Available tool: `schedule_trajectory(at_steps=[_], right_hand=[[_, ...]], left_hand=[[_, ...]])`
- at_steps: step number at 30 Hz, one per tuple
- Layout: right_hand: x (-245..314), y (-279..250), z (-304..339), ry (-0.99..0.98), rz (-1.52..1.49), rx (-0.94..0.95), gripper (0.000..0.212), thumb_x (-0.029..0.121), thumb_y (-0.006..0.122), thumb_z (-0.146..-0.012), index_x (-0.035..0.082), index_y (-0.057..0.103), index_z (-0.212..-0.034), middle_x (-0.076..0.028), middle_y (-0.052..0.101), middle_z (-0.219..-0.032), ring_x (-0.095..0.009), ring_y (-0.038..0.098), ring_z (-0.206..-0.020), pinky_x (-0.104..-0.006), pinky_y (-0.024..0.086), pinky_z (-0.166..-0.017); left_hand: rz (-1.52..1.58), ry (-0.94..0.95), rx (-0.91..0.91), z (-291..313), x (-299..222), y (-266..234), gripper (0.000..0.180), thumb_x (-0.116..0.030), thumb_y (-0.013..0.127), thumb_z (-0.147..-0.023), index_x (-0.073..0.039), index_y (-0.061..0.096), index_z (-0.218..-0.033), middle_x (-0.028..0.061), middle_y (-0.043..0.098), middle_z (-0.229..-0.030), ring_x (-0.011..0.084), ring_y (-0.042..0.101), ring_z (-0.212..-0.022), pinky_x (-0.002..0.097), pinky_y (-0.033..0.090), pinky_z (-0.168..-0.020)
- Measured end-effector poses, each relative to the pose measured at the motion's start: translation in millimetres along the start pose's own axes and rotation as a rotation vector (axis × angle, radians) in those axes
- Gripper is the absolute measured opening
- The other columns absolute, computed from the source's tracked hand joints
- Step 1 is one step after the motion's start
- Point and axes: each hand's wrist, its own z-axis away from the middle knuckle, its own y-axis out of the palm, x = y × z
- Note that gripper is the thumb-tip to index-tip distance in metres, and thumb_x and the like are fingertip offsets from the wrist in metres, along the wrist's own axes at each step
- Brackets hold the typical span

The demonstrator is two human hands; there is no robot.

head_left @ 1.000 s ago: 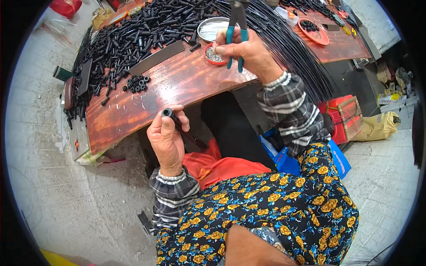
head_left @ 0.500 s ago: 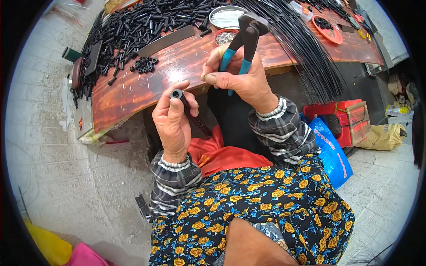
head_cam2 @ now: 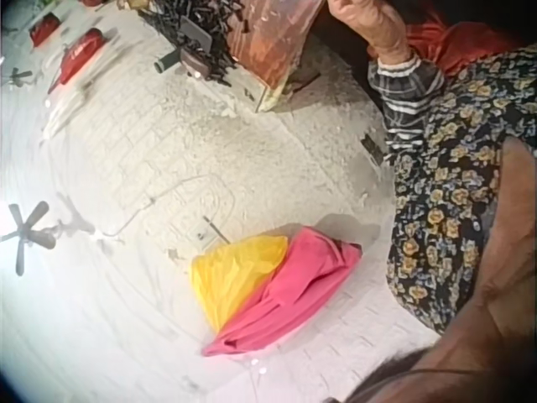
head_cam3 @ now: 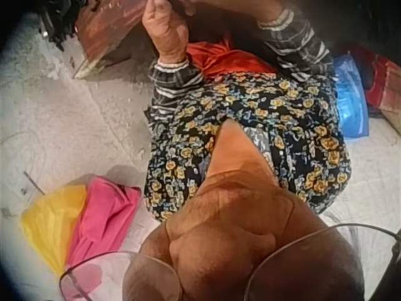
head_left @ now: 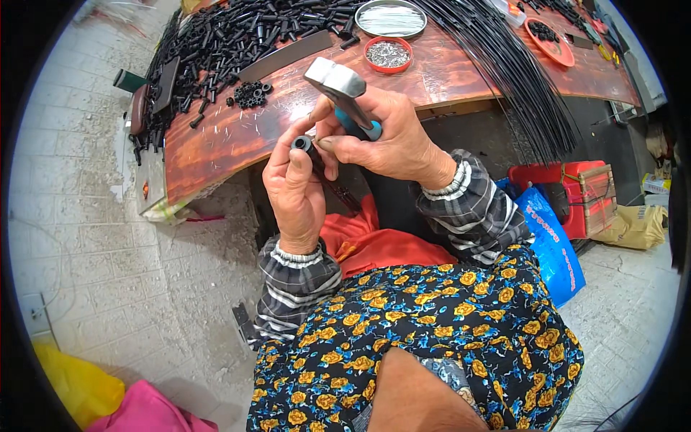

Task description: Assembling plastic tips onto bundles of black strips at a manufacturing workstation.

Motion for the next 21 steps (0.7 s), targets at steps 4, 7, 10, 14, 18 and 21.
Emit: schedule_trajectory(at_steps=[4,7,10,14,18,21], right_hand=[[-2.4,1.7,-0.7,0.025,-0.012,-0.011,0.029,-0.004,0.063,-0.082,-0.002,0.057,-0.11,-0.005,0.063,-0.083,-0.012,0.063,-0.066,-0.026,0.053,-0.062],[-4.5,-0.7,-1.3,0.016,0.026,-0.007,0.029,-0.005,0.061,-0.081,-0.002,0.057,-0.109,-0.005,0.062,-0.082,-0.013,0.064,-0.064,-0.0262,0.053,-0.06],[-2.4,-2.6,-5.0,-0.081,0.154,0.037,0.03,-0.006,0.06,-0.079,-0.002,0.057,-0.108,-0.005,0.062,-0.082,-0.012,0.064,-0.064,-0.0255,0.053,-0.06],[2.5,-3.7,-7.9,-0.069,0.132,0.071,0.033,-0.008,0.059,-0.077,-0.002,0.055,-0.109,-0.004,0.062,-0.082,-0.012,0.064,-0.065,-0.0253,0.053,-0.061],[-1.7,-5.2,-12.6,-0.089,0.111,0.106,0.034,-0.009,0.057,-0.077,-0.004,0.054,-0.111,-0.005,0.061,-0.081,-0.013,0.064,-0.066,-0.0264,0.054,-0.062],[2.2,-7.0,-13.4,0.026,-0.023,0.118,0.034,-0.009,0.058,-0.077,-0.004,0.053,-0.11,-0.005,0.061,-0.082,-0.014,0.064,-0.066,-0.027,0.054,-0.062]], left_hand=[[0.015,-0.008,-0.01,1.5,2.0,-0.1,0.054,-0.033,0.064,-0.089,0.006,0.05,-0.124,0.007,0.06,-0.085,0.0131,0.054,-0.069,0.0239,0.042,-0.061],[0.028,-0.013,-0.005,1.5,2.5,-1.2,0.053,-0.032,0.064,-0.089,0.006,0.05,-0.124,0.0077,0.061,-0.087,0.0135,0.054,-0.069,0.0242,0.042,-0.061],[0.033,-0.016,0.036,1.9,3.8,-7.7,0.052,-0.031,0.064,-0.09,0.005,0.05,-0.124,0.0081,0.061,-0.088,0.014,0.054,-0.069,0.0243,0.042,-0.061],[0.049,-0.022,0.05,0.5,4.6,-8.0,0.051,-0.03,0.064,-0.09,0.005,0.051,-0.124,0.0078,0.062,-0.089,0.0141,0.055,-0.07,0.0244,0.042,-0.061],[0.036,-0.015,0.024,0.9,1.9,-7.5,0.051,-0.029,0.064,-0.09,0.006,0.051,-0.124,0.0076,0.061,-0.089,0.0141,0.055,-0.07,0.0248,0.043,-0.061],[0.034,-0.021,0.063,-1.9,4.3,-12.4,0.051,-0.029,0.064,-0.089,0.006,0.051,-0.124,0.0077,0.062,-0.089,0.0141,0.055,-0.071,0.025,0.043,-0.06]])
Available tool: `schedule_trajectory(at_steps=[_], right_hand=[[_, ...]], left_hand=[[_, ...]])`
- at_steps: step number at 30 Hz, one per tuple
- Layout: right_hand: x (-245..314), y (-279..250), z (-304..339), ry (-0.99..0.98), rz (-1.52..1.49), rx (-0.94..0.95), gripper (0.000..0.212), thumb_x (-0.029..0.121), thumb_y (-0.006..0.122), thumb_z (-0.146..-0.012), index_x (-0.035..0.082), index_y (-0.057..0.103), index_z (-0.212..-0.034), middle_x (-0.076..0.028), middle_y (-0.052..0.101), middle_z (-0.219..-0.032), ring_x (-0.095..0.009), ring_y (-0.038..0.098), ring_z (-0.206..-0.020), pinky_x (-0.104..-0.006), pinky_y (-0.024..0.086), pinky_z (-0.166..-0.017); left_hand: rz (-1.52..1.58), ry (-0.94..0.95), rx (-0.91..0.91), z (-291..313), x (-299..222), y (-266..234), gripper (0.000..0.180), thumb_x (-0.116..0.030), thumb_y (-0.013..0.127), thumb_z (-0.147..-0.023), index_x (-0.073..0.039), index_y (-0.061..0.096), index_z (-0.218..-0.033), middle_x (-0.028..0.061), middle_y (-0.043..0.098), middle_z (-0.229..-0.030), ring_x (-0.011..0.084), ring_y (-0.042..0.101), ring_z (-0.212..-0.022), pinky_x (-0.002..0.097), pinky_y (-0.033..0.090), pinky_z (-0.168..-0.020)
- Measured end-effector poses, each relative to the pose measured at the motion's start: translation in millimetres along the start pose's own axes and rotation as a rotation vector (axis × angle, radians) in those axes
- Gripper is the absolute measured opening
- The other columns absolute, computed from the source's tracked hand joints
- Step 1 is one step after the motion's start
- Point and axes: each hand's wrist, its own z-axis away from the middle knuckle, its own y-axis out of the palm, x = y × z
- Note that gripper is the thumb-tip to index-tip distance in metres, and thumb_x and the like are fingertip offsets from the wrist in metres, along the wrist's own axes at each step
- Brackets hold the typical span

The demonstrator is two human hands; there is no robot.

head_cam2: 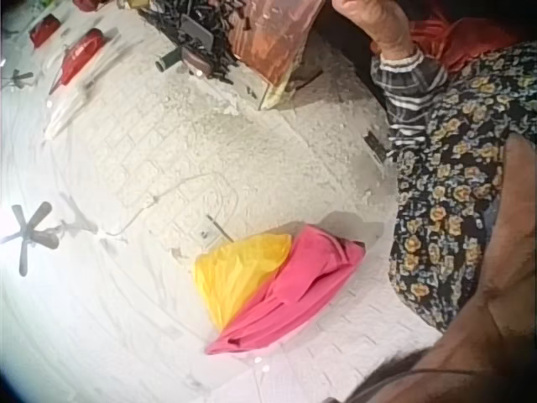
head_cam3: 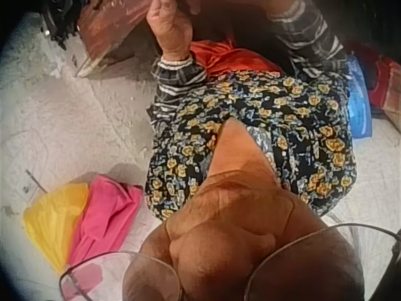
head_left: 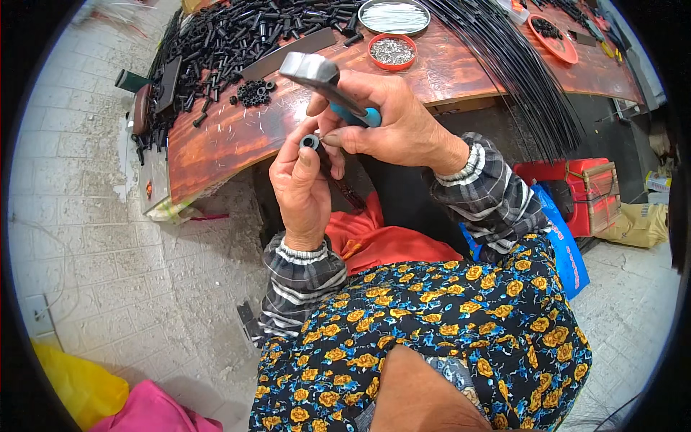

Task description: Assembling plastic tips onto bundles of black strips at a manufacturing workstation.

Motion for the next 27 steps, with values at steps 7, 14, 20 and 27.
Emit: schedule_trajectory(at_steps=[7,14,20,27], right_hand=[[-11.5,0.2,0.6,0.011,-0.16,-0.041,0.027,-0.003,0.062,-0.083,-0.004,0.053,-0.109,-0.006,0.06,-0.083,-0.014,0.063,-0.066,-0.0279,0.055,-0.06],[-2.8,10.9,4.7,-0.008,0.069,-0.126,0.023,-0.001,0.065,-0.082,-0.002,0.057,-0.103,-0.006,0.061,-0.083,-0.013,0.063,-0.065,-0.0257,0.053,-0.058],[1.8,13.8,8.2,0.104,0.081,-0.131,0.017,0.002,0.068,-0.08,0.001,0.06,-0.095,-0.002,0.062,-0.079,-0.009,0.061,-0.071,-0.0233,0.05,-0.062],[-7.0,10.8,-0.4,0.098,0.034,-0.016,0.018,0.016,0.072,-0.08,0.002,0.063,-0.087,-0.002,0.061,-0.077,-0.008,0.054,-0.072,-0.0269,0.044,-0.066]], left_hand=[[0.047,-0.013,0.03,-0.8,5.2,-3.9,0.051,-0.028,0.064,-0.089,0.006,0.05,-0.125,0.0076,0.061,-0.087,0.0141,0.055,-0.071,0.025,0.042,-0.059],[-0.002,-0.014,-0.028,1.4,-1.9,7.1,0.054,-0.031,0.063,-0.09,0.005,0.049,-0.128,0.0076,0.061,-0.087,0.0138,0.055,-0.071,0.0233,0.04,-0.058],[-0.027,-0.068,0.006,0.6,-2.7,-0.2,0.062,-0.036,0.055,-0.092,0.007,0.042,-0.134,0.0064,0.061,-0.088,0.01,0.05,-0.06,0.02,0.031,-0.051],[-0.008,-0.103,-0.157,-3.2,-1.8,-2.5,0.067,-0.05,0.04,-0.095,0.008,0.051,-0.125,0.0025,0.057,-0.073,0.0057,0.037,-0.049,0.0203,0.023,-0.043]])
